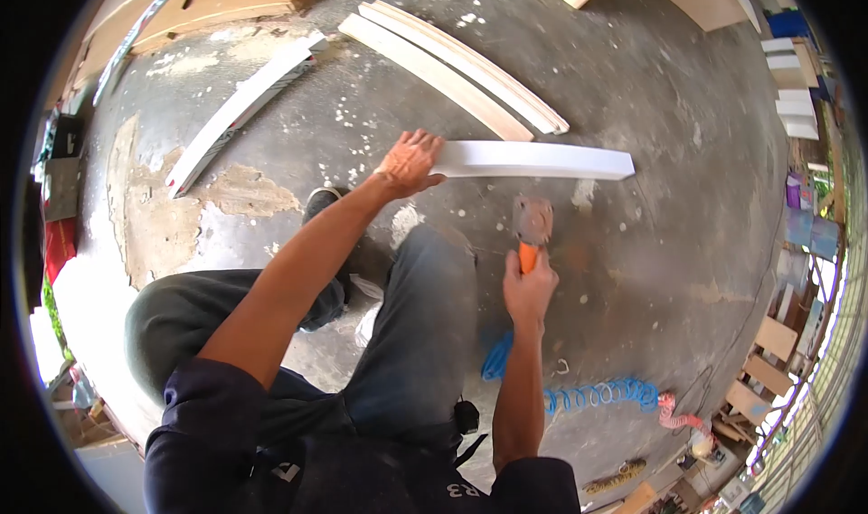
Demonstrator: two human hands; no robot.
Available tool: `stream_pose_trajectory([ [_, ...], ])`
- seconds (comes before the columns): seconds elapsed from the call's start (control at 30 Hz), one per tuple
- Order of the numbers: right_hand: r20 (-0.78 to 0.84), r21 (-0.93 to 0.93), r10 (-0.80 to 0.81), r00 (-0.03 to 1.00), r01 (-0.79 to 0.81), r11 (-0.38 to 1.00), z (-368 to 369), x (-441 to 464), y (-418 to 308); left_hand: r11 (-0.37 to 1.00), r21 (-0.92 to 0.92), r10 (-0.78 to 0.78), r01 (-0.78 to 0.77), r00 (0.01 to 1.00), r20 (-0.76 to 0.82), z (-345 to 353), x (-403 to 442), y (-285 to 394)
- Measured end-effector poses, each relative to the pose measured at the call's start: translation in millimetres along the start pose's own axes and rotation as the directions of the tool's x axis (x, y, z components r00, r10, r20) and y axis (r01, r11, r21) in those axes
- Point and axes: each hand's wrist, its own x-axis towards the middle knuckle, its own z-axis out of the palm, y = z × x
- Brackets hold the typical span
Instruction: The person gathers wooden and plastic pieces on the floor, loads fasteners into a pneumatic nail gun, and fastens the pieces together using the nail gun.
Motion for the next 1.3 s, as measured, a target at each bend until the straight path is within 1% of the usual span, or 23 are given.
stream_pose_trajectory([
  [0.1,-0.123,-0.119,0.048,0.991,-0.063,0.991,8,-18,29,0.996,-0.044,-0.084,0.083,0.996,-0.010,-1,16,-7],
  [0.13,-0.114,-0.097,0.034,0.993,-0.045,0.994,12,-23,38,0.998,-0.060,0.023,-0.015,0.991,0.135,-8,22,-10],
  [0.17,-0.114,-0.155,0.091,0.989,-0.109,0.982,15,-31,49,0.989,-0.096,0.133,-0.110,0.951,0.278,-16,24,-14],
  [0.2,-0.120,-0.216,0.149,0.981,-0.172,0.961,18,-37,58,0.992,-0.080,0.118,-0.099,0.953,0.278,-28,26,-19],
  [0.27,-0.112,-0.213,0.188,0.976,-0.208,0.955,25,-50,72,0.996,-0.068,0.083,-0.053,0.810,0.580,-62,40,-28],
  [0.3,-0.109,-0.226,0.237,0.965,-0.257,0.940,30,-55,79,0.994,-0.044,0.108,-0.102,0.784,0.612,-87,44,-39],
  [0.33,-0.119,-0.218,0.246,0.962,-0.266,0.939,37,-61,86,0.985,-0.142,0.158,-0.101,0.854,0.495,-93,37,-63],
  [0.4,-0.173,-0.204,0.181,0.968,-0.215,0.955,50,-73,92,0.992,-0.054,0.129,-0.118,0.837,0.532,-136,24,-94],
  [0.5,-0.194,-0.158,0.200,0.960,-0.231,0.960,69,-76,89,0.997,-0.073,0.027,0.030,0.736,0.676,-191,-25,-141],
  [0.53,-0.202,-0.151,0.216,0.955,-0.248,0.957,73,-78,88,0.986,-0.134,0.017,0.100,0.740,0.673,-210,-53,-151],
  [0.57,-0.182,-0.131,0.237,0.954,-0.262,0.956,78,-78,87,0.972,-0.108,-0.074,0.209,0.709,0.701,-226,-82,-159],
  [0.63,-0.169,-0.097,0.260,0.951,-0.279,0.955,83,-71,84,0.973,0.018,-0.190,0.229,0.761,0.620,-223,-162,-211],
  [0.7,-0.197,-0.184,0.148,0.969,-0.185,0.965,75,-71,82,0.875,-0.011,-0.345,0.484,0.639,0.687,-234,-234,-225],
  [0.73,-0.196,-0.182,0.164,0.967,-0.200,0.963,73,-71,84,0.847,0.007,-0.404,0.531,0.635,0.659,-231,-275,-231],
  [0.77,-0.222,-0.194,0.097,0.970,-0.142,0.971,71,-67,89,0.841,-0.154,-0.337,0.518,0.726,0.599,-219,-327,-251],
  [0.8,-0.249,-0.212,0.030,0.968,-0.084,0.974,68,-61,93,0.776,-0.172,-0.403,0.607,0.686,0.606,-214,-360,-248],
  [0.87,-0.294,-0.226,0.001,0.956,-0.070,0.971,63,-41,100,0.614,-0.328,-0.419,0.718,0.648,0.636,-194,-433,-255],
  [0.97,-0.398,-0.258,-0.196,0.896,0.096,0.961,68,20,76,0.441,-0.285,-0.533,0.851,0.504,0.679,-158,-528,-257],
  [1.07,-0.255,-0.201,-0.335,0.907,0.289,0.936,81,89,33,0.339,-0.182,-0.620,0.923,0.365,0.694,-115,-595,-260],
  [1.13,-0.181,-0.197,-0.387,0.904,0.352,0.915,95,126,10,0.323,-0.056,-0.677,0.945,0.272,0.683,-86,-623,-265],
  [1.2,-0.030,-0.264,-0.445,0.895,0.422,0.867,116,161,-8,0.359,0.079,-0.739,0.930,0.232,0.633,-61,-635,-276],
  [1.23,0.029,-0.323,-0.443,0.896,0.428,0.844,124,172,-15,0.376,0.145,-0.767,0.915,0.220,0.603,-51,-635,-282],
  [1.3,0.146,-0.384,-0.409,0.901,0.432,0.816,137,193,-22,0.486,0.150,-0.812,0.861,0.382,0.441,-38,-618,-293],
])
